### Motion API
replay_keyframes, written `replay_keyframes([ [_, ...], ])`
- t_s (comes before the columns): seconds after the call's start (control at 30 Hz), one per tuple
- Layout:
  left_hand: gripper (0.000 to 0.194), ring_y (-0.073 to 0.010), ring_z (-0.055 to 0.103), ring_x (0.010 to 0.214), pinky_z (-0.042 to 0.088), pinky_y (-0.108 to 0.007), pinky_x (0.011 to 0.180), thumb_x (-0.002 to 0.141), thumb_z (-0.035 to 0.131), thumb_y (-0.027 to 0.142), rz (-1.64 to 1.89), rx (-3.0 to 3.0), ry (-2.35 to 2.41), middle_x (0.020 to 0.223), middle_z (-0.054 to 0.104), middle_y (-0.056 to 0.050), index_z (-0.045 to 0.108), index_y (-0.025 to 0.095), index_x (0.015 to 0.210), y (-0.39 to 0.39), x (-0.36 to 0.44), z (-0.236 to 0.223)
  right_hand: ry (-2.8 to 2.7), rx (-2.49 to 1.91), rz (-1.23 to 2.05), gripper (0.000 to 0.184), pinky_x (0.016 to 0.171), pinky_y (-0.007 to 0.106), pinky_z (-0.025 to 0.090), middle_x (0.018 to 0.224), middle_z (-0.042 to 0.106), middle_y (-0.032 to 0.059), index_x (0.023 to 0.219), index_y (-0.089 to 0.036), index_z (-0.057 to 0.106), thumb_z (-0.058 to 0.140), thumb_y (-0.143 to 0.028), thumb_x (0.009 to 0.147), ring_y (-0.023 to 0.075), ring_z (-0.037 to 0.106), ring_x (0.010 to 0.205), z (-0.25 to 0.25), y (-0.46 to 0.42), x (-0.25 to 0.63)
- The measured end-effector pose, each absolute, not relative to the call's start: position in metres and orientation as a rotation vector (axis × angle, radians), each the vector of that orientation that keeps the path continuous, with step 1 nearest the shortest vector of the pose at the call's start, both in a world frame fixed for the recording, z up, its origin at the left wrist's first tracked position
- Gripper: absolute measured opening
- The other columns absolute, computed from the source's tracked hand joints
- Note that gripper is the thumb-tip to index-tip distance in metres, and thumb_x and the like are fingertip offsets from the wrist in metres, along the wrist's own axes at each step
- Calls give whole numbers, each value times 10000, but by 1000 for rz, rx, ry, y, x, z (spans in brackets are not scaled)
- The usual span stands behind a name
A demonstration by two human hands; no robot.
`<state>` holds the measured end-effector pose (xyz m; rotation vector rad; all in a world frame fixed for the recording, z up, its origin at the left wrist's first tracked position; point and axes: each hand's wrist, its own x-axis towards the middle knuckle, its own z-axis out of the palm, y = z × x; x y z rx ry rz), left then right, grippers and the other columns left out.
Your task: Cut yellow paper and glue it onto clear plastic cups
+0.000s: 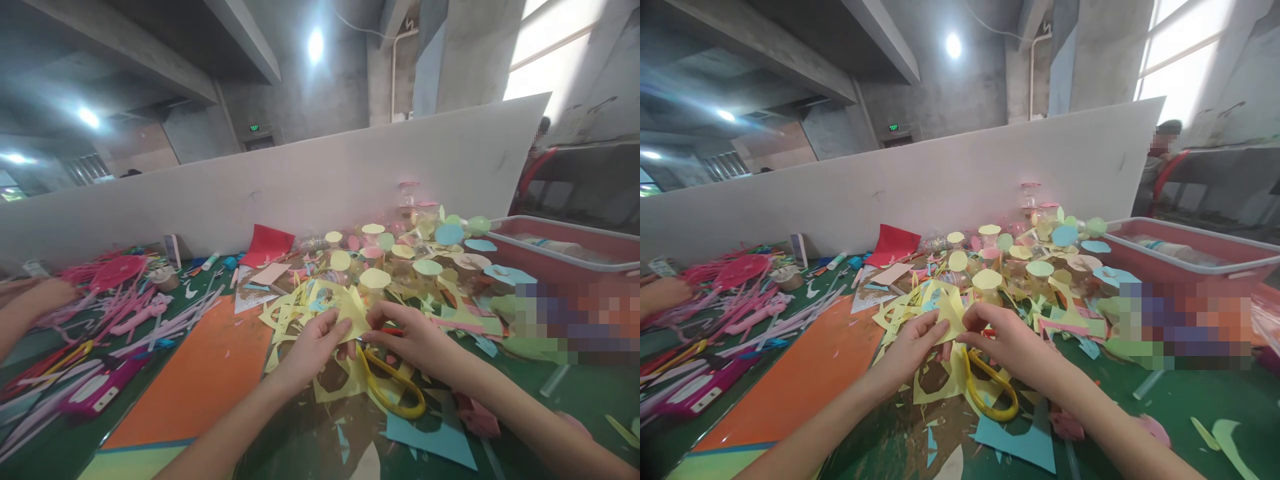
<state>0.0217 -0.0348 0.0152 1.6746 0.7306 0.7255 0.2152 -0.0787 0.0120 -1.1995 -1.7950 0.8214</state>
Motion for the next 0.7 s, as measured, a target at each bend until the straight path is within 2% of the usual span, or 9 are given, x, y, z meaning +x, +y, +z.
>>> replay_keyframes([
  [0.27, 298, -112, 483, 564, 399, -219, 587, 920, 490, 456, 722, 1698, 733, 590, 547, 33, 532, 181, 811, -35, 21, 18, -1730, -1185, 940, 205, 577, 247, 489, 781, 552, -18, 770, -240, 500, 599, -400, 850, 146, 549, 710, 18, -83, 211],
  [0.4, 297, -113, 489, 570, 396, -218, 591, 924, 490, 441, 718, 1715, 758, 589, 557, 30, 506, 186, 771, -35, 21, 20, -1730, -1154, 981, 203, 567, 238, 482, 777, 528, -21, 777, -242, 473, 593, -384, 857, 156, 576, 755, 19, -84, 211],
  [0.7, 308, -111, 486, 577, 395, -220, 597, 914, 502, 443, 737, 1734, 768, 592, 553, 34, 504, 182, 751, -36, 21, 20, -1695, -1103, 1114, 230, 539, 224, 459, 744, 520, -30, 789, -238, 446, 587, -401, 868, 139, 537, 703, 19, -83, 211],
])
